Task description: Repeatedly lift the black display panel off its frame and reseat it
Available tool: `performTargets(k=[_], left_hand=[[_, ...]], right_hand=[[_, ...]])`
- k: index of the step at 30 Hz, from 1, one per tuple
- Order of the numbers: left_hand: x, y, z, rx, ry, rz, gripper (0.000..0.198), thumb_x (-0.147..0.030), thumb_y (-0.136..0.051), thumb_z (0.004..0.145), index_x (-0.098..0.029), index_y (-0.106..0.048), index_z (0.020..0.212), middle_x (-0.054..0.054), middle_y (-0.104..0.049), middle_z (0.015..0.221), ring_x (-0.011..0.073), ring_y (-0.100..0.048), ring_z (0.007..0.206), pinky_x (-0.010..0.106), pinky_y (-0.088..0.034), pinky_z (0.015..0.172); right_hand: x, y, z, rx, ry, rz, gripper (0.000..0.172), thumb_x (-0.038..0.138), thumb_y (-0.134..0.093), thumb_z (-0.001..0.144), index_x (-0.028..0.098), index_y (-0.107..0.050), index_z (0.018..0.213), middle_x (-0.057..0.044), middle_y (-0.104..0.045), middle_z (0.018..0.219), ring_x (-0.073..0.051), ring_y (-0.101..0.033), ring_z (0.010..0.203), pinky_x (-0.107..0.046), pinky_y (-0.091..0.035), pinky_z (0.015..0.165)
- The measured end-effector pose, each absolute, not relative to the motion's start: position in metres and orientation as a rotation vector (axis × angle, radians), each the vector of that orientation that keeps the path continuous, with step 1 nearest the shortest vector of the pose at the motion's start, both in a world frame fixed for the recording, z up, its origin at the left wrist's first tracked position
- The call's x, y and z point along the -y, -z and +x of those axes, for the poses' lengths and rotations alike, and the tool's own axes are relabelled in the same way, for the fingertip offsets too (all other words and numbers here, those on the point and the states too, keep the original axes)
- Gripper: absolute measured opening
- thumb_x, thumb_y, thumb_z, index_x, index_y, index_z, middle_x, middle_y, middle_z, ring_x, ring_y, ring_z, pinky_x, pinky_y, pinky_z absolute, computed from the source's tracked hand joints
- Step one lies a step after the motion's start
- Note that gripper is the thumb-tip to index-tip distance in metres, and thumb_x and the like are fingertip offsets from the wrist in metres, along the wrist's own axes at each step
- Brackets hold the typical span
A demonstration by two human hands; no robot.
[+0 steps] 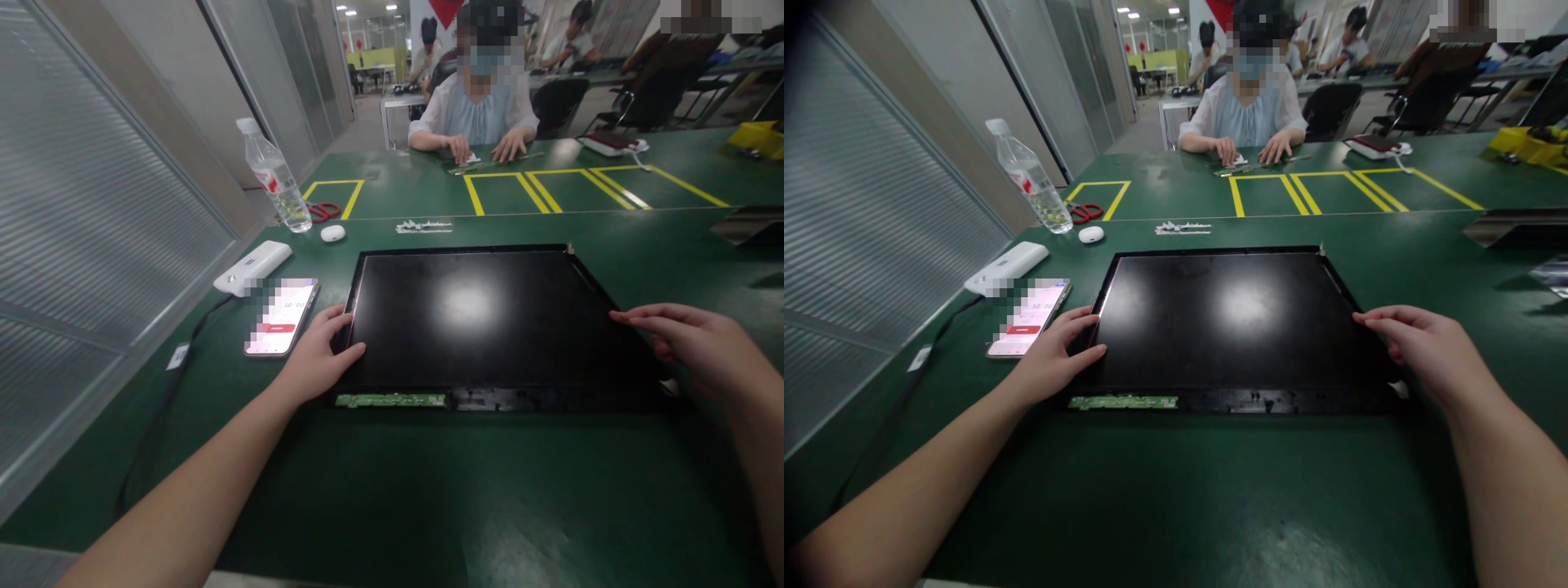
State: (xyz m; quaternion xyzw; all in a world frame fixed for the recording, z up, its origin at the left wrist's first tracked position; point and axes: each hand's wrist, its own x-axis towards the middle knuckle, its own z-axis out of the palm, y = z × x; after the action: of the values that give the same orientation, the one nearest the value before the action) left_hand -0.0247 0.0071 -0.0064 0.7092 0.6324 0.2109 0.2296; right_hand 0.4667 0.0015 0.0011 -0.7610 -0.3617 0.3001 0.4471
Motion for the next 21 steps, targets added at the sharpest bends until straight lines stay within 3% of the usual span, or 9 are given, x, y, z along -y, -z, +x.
performTargets(k=[5,9,13,16,21], left_hand=[[-0.002,0.003,-0.024,-1.676,-0.590,1.957,0.059,-0.049,-0.066,0.087,-0.017,-0.069,0.136,0.020,-0.043,0.164,0.0407,-0.042,0.152,0.059,-0.038,0.121],[0.004,-0.003,-0.022,-1.658,-0.511,2.044,0.067,-0.052,-0.068,0.088,-0.020,-0.062,0.146,0.020,-0.040,0.168,0.0420,-0.038,0.155,0.063,-0.035,0.122],[0.007,-0.010,-0.026,-1.581,-0.449,2.253,0.068,-0.056,-0.075,0.085,-0.022,-0.066,0.144,0.020,-0.036,0.170,0.0456,-0.033,0.156,0.067,-0.033,0.121],[0.007,-0.016,-0.031,-1.431,-0.398,2.382,0.062,-0.055,-0.079,0.084,-0.028,-0.070,0.140,0.016,-0.041,0.169,0.0449,-0.038,0.153,0.067,-0.036,0.120],[0.008,-0.023,-0.035,-1.249,-0.281,2.374,0.053,-0.043,-0.078,0.090,-0.029,-0.069,0.140,0.012,-0.050,0.164,0.0371,-0.051,0.146,0.058,-0.044,0.118]], right_hand=[[-0.001,0.001,0.469,0.913,-0.748,-1.912,0.040,0.045,-0.080,0.044,0.021,-0.076,0.076,-0.014,-0.079,0.110,-0.009,-0.040,0.054,-0.025,-0.033,0.043],[0.000,0.001,0.469,0.955,-0.688,-1.983,0.043,0.049,-0.077,0.047,0.022,-0.078,0.080,-0.012,-0.080,0.106,-0.011,-0.043,0.057,-0.026,-0.036,0.047],[0.001,0.000,0.466,1.032,-0.593,-2.021,0.039,0.050,-0.072,0.050,0.023,-0.078,0.077,-0.010,-0.080,0.102,-0.017,-0.054,0.067,-0.029,-0.041,0.053],[0.002,-0.004,0.463,1.091,-0.550,-2.048,0.037,0.050,-0.070,0.050,0.024,-0.078,0.075,-0.009,-0.080,0.096,-0.022,-0.059,0.072,-0.030,-0.041,0.055],[0.002,-0.006,0.462,1.120,-0.489,-2.153,0.040,0.051,-0.067,0.053,0.025,-0.079,0.081,-0.007,-0.076,0.080,-0.021,-0.057,0.063,-0.034,-0.042,0.056]])
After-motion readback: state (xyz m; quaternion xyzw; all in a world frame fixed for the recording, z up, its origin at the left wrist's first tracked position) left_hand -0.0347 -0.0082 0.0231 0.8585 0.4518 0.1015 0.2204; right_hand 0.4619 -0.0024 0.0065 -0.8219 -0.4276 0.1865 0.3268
